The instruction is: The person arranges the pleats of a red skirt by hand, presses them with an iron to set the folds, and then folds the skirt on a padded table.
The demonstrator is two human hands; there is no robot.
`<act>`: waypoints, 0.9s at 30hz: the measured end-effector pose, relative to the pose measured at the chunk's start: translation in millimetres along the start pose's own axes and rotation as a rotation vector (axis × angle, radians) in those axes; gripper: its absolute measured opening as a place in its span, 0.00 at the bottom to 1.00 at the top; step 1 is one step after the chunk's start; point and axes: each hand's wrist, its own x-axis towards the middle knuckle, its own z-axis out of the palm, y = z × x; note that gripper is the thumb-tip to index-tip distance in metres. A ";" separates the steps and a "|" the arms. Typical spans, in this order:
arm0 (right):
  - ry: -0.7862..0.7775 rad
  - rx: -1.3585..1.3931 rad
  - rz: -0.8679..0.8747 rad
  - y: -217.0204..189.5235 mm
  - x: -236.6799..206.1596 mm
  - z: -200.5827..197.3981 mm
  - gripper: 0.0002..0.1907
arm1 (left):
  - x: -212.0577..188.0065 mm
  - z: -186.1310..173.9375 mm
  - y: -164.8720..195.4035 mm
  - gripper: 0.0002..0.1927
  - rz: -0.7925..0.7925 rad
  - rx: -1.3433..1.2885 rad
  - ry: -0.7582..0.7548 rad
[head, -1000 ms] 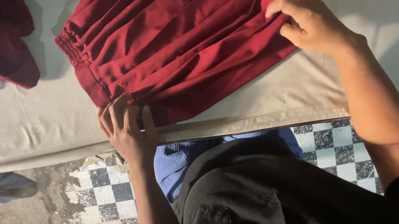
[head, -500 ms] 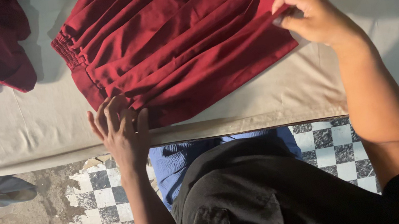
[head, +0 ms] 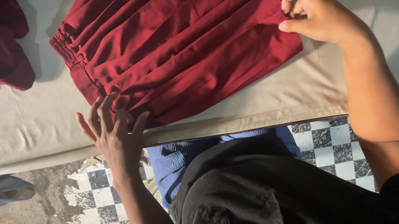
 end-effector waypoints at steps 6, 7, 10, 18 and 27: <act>-0.012 -0.050 -0.038 -8.2 -2.5 0.7 0.21 | 3.5 -7.0 5.8 0.19 0.047 -0.124 -0.034; 0.010 -0.052 -0.081 -8.3 -2.1 -1.0 0.20 | 4.6 -6.1 7.8 0.16 0.066 -0.121 -0.025; 0.001 0.061 -0.079 -7.1 0.8 -1.8 0.17 | 10.4 -1.5 12.4 0.11 0.108 -0.107 0.002; 0.003 -0.119 -0.152 -10.8 -0.4 -3.4 0.09 | 28.1 7.3 26.4 0.11 0.073 -0.130 0.019; -0.077 0.205 0.038 -12.1 0.3 -8.6 0.06 | 32.1 2.6 29.0 0.11 0.139 -0.175 -0.045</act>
